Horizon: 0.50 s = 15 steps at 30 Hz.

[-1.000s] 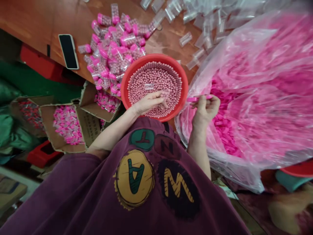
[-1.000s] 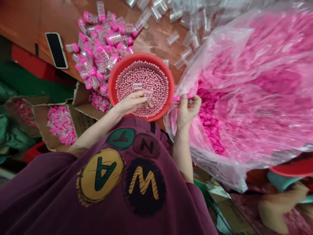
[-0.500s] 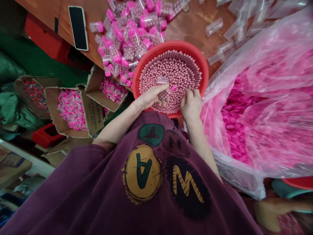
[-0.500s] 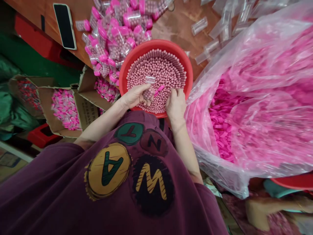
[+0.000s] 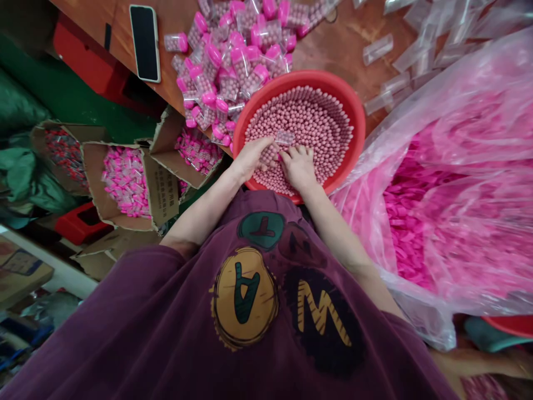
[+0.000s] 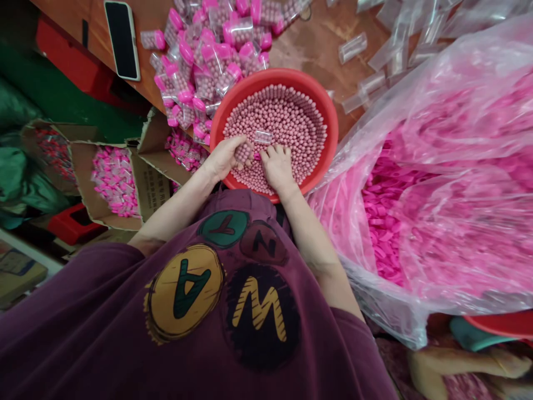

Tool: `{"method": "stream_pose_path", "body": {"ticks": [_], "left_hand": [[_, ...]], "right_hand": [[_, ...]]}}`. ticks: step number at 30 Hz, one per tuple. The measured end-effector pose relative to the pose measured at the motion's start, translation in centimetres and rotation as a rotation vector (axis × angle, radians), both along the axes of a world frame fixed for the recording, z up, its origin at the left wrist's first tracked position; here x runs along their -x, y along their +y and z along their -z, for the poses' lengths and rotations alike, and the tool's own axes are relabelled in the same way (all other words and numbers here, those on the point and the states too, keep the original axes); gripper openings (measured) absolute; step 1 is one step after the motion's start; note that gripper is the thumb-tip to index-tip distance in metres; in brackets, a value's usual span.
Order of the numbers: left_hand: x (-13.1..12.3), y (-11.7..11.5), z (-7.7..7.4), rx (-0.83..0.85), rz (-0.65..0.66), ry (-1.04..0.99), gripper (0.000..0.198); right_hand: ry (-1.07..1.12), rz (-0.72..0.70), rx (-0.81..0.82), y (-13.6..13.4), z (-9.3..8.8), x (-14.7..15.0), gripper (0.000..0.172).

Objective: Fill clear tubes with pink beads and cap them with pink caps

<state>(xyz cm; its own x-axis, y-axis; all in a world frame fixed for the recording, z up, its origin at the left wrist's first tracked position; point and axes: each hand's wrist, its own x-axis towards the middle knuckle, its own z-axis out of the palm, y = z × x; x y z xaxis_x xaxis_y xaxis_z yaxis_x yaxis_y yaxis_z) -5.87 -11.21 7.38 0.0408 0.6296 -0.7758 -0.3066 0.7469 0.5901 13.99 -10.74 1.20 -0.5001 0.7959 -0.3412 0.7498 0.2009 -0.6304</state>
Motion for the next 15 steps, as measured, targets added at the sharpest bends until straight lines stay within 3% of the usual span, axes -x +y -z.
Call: {"method": "stream_pose_path", "body": {"ticks": [2, 4, 7, 9, 15], "left_hand": [[0.0, 0.1, -0.2, -0.018, -0.020, -0.088, 0.060], [-0.3, 0.3, -0.8, -0.014, -0.022, -0.160, 0.069], [-0.9, 0.7, -1.6, 0.002, 0.001, -0.215, 0.063], [-1.3, 0.8, -1.9, 0.000, 0.036, -0.234, 0.057], [-2.7, 0.4, -2.2, -0.089, 0.156, -0.253, 0.044]], "right_hand": [[0.075, 0.087, 0.018, -0.3, 0.5, -0.2, 0.016], [0.194, 0.271, 0.061, -0.5, 0.8, -0.8, 0.012], [0.440, 0.625, 0.190, -0.4, 0.5, -1.7, 0.030], [0.570, 0.734, 0.209, -0.1, -0.4, -2.2, 0.036], [0.568, 0.521, 0.025, 0.6, -5.8, -2.7, 0.031]]}}
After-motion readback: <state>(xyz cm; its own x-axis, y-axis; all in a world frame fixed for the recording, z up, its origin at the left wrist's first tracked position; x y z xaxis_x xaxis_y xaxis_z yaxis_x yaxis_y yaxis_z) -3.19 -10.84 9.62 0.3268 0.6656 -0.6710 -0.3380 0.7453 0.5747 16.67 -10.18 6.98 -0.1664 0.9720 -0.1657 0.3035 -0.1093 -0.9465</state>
